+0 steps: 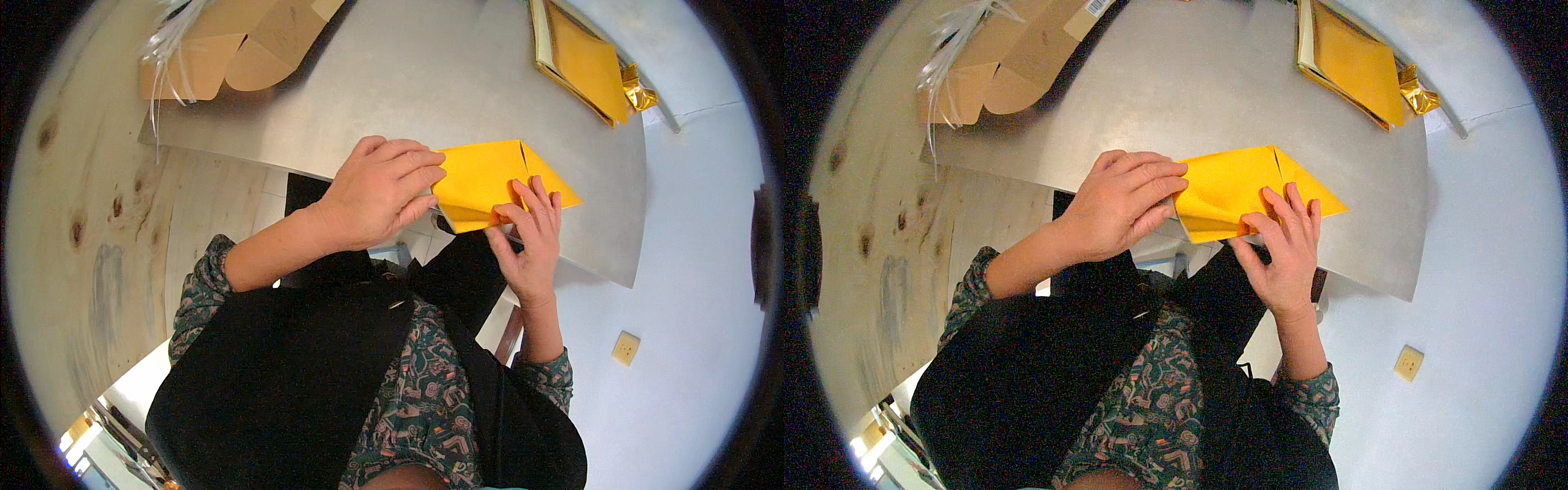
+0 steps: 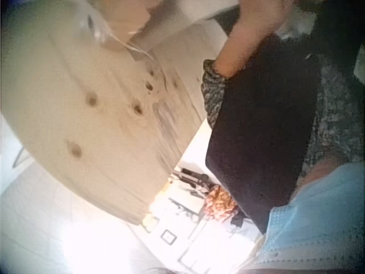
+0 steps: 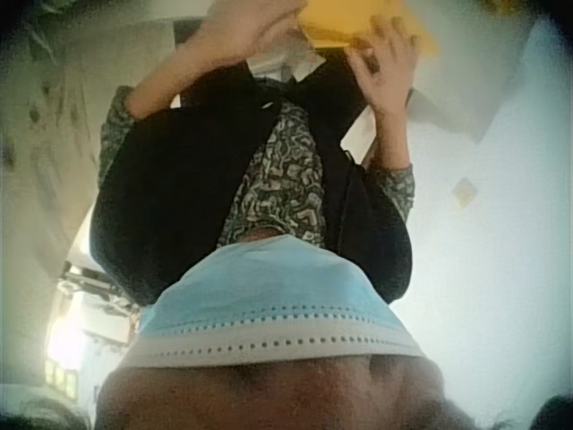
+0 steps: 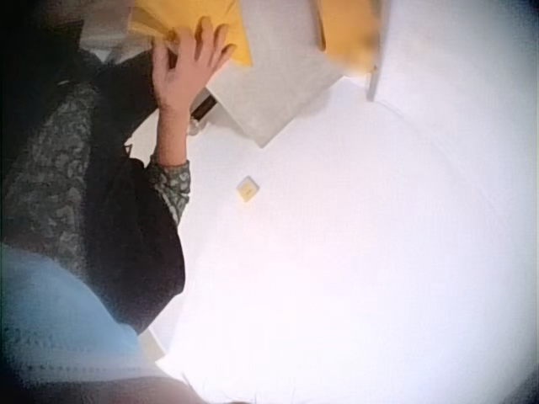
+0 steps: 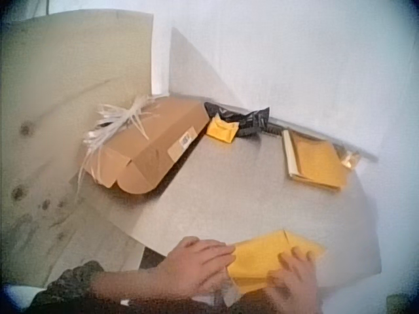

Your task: The person handles a bundle of gold-colored paper, then folds a single sheet of gold paper on a table. The person aligns edges and creases the paper into a smaller shape.

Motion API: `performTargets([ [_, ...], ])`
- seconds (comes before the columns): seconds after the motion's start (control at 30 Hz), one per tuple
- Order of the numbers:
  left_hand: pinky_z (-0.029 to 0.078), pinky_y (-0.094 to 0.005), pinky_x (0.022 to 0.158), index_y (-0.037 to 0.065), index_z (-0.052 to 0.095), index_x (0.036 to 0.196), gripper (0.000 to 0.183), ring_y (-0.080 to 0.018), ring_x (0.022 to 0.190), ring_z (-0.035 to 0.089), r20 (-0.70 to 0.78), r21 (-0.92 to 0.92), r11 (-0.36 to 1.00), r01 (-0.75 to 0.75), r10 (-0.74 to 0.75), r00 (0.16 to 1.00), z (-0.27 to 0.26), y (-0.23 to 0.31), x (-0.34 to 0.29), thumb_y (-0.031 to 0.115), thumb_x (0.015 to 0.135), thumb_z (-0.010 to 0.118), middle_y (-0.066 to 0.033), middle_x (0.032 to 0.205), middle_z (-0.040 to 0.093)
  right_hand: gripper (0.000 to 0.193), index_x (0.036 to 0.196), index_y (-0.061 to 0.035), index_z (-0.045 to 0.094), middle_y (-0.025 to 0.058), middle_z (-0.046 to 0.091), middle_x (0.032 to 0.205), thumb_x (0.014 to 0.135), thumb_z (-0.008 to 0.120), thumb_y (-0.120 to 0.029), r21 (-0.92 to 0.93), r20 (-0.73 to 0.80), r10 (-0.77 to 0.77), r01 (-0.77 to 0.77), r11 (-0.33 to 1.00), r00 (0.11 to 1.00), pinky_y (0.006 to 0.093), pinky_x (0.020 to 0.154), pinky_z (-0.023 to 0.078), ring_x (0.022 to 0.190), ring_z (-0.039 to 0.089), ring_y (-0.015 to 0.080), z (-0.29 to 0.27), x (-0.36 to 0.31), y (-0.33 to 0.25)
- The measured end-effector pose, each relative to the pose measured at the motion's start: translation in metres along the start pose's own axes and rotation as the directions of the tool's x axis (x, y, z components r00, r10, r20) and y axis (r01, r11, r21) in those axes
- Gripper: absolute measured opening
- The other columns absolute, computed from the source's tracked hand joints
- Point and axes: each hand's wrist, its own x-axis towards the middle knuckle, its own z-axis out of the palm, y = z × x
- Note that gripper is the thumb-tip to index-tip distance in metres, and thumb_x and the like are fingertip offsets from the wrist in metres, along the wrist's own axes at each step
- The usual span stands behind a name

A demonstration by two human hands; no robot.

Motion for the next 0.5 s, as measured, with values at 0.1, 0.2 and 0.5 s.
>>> performTargets([
  [0.1, 0.042, -0.0447, 0.106, 0.011, 0.068, 0.128, 0.038, -0.0272, 0.128, 0.057, -0.019, -0.022, 1.000, -0.006, 0.006, 1.000, -0.002, -0.004, 0.001, 0.024, 0.092, 0.071, -0.0059, 0.133, 0.067, 0.016, 0.105, -0.0111, 0.073, 0.0095, 0.069, 0.132, 0.092, 0.074, -0.020, 0.022, -0.046, 0.038, -0.037, 0.999, 0.998, 0.0580, 0.123, 0.025, 0.139, 0.053, 0.0370, 0.005, 0.001, 0.002],
  [0.2, 0.042, -0.0437, 0.106, 0.012, 0.068, 0.129, 0.039, -0.0271, 0.126, 0.057, -0.030, -0.042, 0.999, 0.002, -0.003, 1.000, -0.003, -0.006, 0.002, 0.022, 0.091, 0.072, -0.0049, 0.132, 0.068, 0.011, 0.103, -0.0087, 0.072, 0.0091, 0.072, 0.124, 0.096, 0.070, -0.017, 0.076, -0.084, 0.107, -0.100, 0.992, 0.991, 0.0565, 0.123, 0.026, 0.136, 0.056, 0.0361, 0.008, 0.003, 0.000],
  [0.5, 0.042, -0.0429, 0.102, 0.017, 0.066, 0.137, 0.049, -0.0257, 0.119, 0.058, -0.065, -0.087, 0.996, 0.032, -0.038, 0.997, 0.000, -0.006, 0.004, 0.019, 0.089, 0.073, -0.0021, 0.127, 0.069, 0.005, 0.094, -0.0065, 0.069, 0.0084, 0.074, 0.117, 0.095, 0.069, -0.012, 0.158, -0.131, 0.260, -0.238, 0.958, 0.957, 0.0549, 0.122, 0.030, 0.128, 0.061, 0.0340, 0.010, 0.013, -0.010],
])
